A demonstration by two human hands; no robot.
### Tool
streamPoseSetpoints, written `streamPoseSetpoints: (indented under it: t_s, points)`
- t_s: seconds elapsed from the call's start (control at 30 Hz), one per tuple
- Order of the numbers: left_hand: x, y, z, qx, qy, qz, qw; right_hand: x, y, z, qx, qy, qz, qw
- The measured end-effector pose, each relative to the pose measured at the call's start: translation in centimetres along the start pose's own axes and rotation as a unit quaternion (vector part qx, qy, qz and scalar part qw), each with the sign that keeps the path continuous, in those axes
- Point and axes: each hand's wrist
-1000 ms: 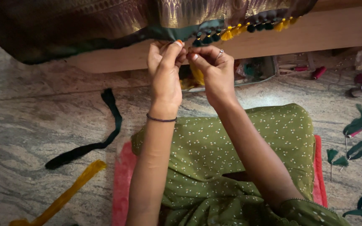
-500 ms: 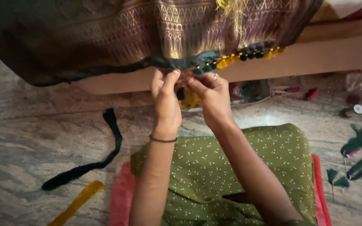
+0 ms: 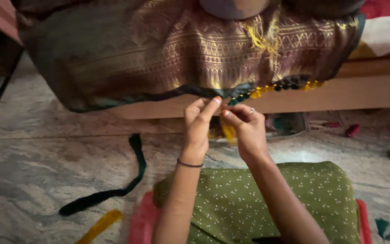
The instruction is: Attaching and trimming decorative tassels on the edge of a garment.
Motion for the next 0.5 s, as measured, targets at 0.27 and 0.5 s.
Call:
streamPoseSetpoints:
  t_s: [0.27, 0.5]
  points:
    - [0.5, 0.7, 0.6, -0.007, -0.043, -0.012, 0.999, -0.3, 0.1, 0.0, 0.045, -0.017, -0.070, 0.996]
    - [0.7, 0.2, -0.3, -0.022, -0.041, -0.024, 0.999, -0.7, 0.5, -1.1, -0.015, 0.027, -0.033, 0.999]
Point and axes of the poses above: each hand's wrist, its own x-axis away from the middle knuckle, its own y-axis out of the back of the hand, z = x × y, and after that the axes turned 2 degrees about -y, right-handed
